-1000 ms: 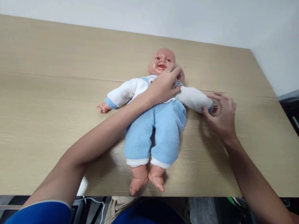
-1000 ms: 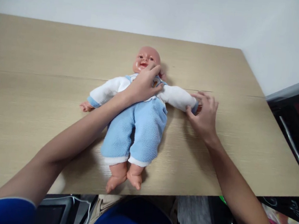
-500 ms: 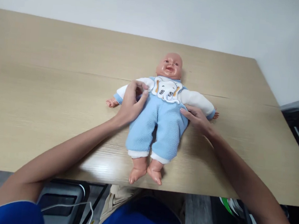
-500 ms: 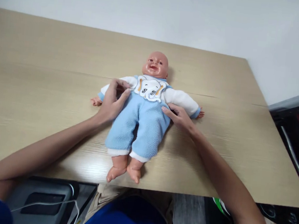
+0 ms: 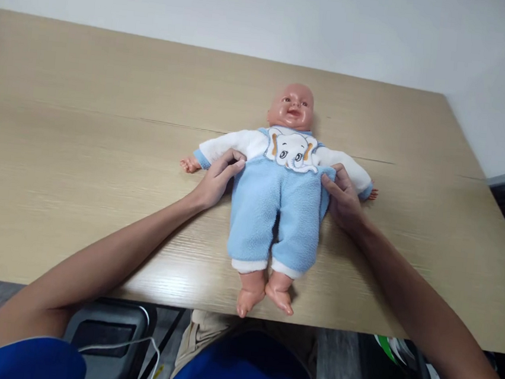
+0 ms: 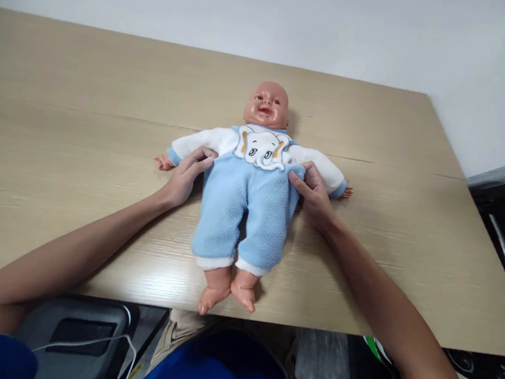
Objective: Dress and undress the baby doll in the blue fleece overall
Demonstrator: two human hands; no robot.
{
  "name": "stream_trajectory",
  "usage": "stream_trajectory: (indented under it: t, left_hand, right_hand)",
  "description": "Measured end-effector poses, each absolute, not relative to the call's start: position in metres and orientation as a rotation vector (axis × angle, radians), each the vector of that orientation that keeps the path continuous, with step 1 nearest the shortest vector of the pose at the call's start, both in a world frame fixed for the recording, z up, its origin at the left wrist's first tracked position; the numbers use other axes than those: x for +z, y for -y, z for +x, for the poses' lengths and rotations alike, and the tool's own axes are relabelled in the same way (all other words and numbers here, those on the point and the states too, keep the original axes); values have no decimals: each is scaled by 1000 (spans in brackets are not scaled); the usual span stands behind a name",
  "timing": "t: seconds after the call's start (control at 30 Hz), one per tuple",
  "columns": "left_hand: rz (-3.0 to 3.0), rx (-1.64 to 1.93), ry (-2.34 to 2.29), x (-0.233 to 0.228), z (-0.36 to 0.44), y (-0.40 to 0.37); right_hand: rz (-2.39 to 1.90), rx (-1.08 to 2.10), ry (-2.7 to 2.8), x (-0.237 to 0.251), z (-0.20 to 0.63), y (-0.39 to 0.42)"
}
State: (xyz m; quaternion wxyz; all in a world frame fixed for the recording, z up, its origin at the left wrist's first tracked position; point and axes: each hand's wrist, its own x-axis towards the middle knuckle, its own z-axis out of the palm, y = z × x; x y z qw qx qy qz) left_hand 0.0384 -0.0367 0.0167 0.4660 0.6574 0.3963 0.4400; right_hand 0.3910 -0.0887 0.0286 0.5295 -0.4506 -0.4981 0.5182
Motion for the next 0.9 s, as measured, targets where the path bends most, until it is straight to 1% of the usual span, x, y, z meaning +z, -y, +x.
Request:
stream_trajectory:
  t: [0.2, 0.33, 0.5, 0.6, 0.7, 0.9]
  left_hand:
    - [1617, 1027, -828, 25, 35, 37]
    - [1641, 967, -781, 24, 33, 30]
    - [1477, 989, -719, 15, 36, 22]
    - [1482, 1052, -740, 16, 39, 23]
    - [1514, 1040, -785, 22, 43, 26]
    - [1563, 1011, -831, 25, 52, 21]
  right_hand:
    - [-1176, 1207, 1392, 29, 396, 92]
    - [-1193, 1210, 1308, 27, 400, 91]
    - [-1179, 1220, 1206, 26, 398, 91]
    - [-1180, 1095, 1253, 29, 395, 96]
    - [-1215, 990, 1364, 31, 394, 99]
    - [-1260, 1023, 1383, 26, 402, 92]
